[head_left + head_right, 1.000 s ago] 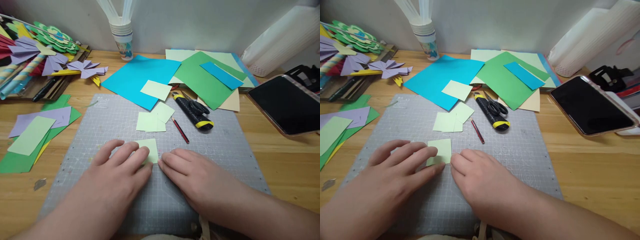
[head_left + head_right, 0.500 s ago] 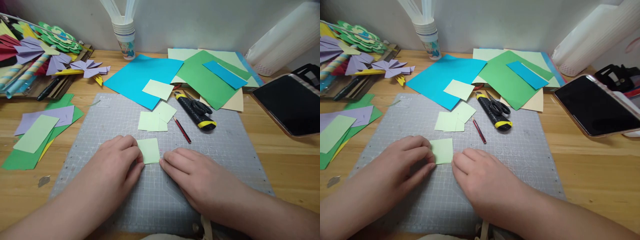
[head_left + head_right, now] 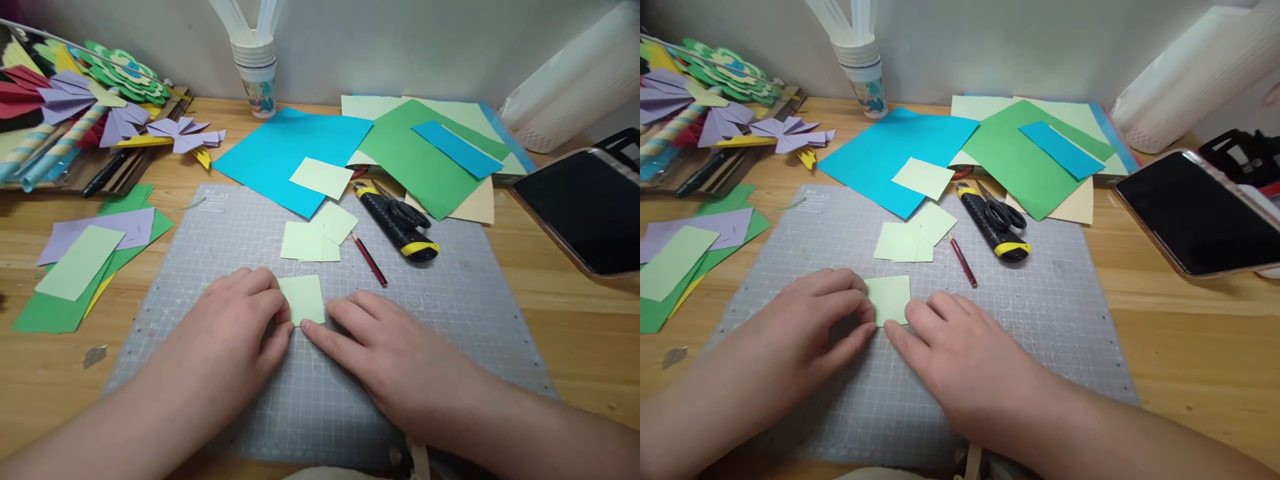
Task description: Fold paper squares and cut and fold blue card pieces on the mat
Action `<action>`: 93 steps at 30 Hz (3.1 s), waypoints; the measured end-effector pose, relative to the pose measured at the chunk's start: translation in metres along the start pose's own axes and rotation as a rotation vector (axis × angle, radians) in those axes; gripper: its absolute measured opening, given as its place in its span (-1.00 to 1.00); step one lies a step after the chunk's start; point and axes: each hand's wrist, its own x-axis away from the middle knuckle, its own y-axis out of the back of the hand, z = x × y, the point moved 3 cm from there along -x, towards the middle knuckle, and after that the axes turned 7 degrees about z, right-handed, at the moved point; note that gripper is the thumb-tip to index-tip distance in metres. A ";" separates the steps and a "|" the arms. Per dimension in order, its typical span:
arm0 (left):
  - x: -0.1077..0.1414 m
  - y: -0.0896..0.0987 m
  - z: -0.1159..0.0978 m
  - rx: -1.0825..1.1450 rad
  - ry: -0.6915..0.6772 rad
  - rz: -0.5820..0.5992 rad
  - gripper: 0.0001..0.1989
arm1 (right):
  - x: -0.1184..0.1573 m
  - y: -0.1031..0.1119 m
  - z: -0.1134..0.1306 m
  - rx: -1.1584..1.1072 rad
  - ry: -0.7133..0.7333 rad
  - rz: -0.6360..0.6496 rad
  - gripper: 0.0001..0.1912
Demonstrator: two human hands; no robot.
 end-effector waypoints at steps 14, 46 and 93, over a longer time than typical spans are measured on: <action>0.012 0.009 0.008 -0.027 -0.077 0.008 -0.77 | 0.000 0.000 0.002 0.046 -0.001 -0.032 -0.47; 0.002 0.006 0.008 -0.001 -0.086 0.001 -0.85 | -0.001 0.001 0.016 0.211 0.135 -0.214 -0.66; 0.004 0.007 0.019 0.061 -0.073 -0.044 -0.84 | -0.015 0.007 0.008 0.077 0.098 -0.046 -0.60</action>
